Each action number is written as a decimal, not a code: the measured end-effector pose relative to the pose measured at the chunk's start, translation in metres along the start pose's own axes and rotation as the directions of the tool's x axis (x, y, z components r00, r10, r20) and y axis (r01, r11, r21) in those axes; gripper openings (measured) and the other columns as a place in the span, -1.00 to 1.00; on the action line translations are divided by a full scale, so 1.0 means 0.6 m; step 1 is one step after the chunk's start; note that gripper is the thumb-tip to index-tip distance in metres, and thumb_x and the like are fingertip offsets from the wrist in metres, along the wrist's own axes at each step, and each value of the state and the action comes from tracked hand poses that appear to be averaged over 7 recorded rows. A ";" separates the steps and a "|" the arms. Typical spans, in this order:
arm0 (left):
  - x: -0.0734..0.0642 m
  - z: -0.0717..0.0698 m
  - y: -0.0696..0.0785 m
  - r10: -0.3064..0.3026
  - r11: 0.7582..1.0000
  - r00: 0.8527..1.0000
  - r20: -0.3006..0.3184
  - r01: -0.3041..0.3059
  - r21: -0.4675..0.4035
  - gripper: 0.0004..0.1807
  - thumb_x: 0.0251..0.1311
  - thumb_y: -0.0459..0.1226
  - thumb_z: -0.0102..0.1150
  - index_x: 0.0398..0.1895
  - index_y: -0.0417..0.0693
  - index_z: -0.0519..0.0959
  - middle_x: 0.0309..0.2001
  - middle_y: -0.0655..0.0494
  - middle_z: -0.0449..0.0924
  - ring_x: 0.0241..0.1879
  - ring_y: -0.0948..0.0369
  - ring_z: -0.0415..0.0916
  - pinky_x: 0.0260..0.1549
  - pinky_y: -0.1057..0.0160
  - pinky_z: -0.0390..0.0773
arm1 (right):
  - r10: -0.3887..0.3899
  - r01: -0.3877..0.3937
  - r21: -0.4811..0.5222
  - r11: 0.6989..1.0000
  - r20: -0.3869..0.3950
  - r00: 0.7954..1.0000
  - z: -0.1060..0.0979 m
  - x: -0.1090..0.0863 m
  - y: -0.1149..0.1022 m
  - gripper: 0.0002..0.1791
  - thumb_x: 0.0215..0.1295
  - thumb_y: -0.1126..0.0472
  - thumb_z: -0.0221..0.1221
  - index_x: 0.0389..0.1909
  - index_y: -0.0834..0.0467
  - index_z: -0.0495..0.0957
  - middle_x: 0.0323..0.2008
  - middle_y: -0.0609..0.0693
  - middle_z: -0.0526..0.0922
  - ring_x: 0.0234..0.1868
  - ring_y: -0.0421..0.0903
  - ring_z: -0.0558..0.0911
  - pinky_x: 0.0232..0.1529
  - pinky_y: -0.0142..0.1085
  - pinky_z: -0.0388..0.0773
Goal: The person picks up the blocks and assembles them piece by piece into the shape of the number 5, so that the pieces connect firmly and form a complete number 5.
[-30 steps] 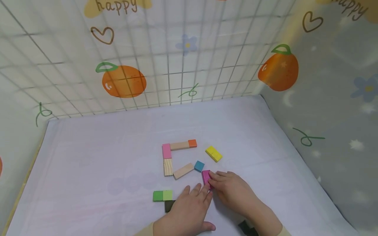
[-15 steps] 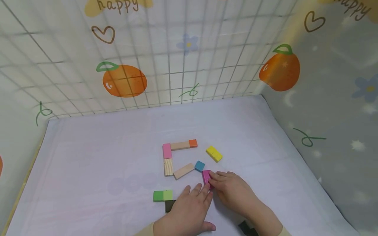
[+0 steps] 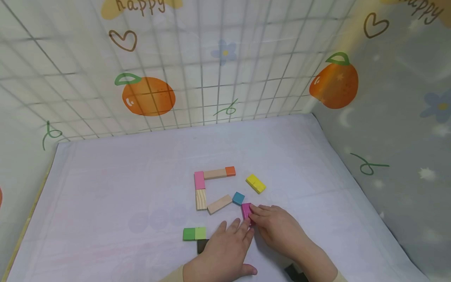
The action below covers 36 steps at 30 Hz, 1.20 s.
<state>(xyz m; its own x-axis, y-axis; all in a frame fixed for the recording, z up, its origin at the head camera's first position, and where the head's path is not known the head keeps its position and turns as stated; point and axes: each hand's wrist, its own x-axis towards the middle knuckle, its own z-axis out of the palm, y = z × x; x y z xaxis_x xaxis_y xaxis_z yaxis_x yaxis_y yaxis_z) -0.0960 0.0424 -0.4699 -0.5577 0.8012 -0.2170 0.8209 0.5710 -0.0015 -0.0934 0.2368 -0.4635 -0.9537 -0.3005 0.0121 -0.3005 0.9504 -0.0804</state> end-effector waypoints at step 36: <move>0.012 -0.013 0.019 0.205 0.976 0.974 -0.096 -0.196 0.092 -0.19 0.33 0.43 -0.25 0.50 0.25 0.32 0.59 0.22 0.11 0.59 0.25 -0.02 0.48 0.04 0.22 | 0.228 -0.238 0.159 0.958 0.078 0.970 -0.043 0.003 0.040 -0.52 0.19 0.21 0.39 0.17 0.07 0.66 -0.59 -0.20 0.57 -0.54 -0.22 0.42 -0.43 -0.37 0.47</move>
<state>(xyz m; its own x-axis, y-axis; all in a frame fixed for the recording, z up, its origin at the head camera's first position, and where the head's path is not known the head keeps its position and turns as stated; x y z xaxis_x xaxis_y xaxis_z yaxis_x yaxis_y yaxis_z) -0.0914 0.0560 -0.4641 -0.3867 0.9147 -0.1175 0.9222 0.3835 -0.0491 -0.1025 0.2609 -0.4397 -0.9931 -0.0809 -0.0848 -0.0585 0.9693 -0.2387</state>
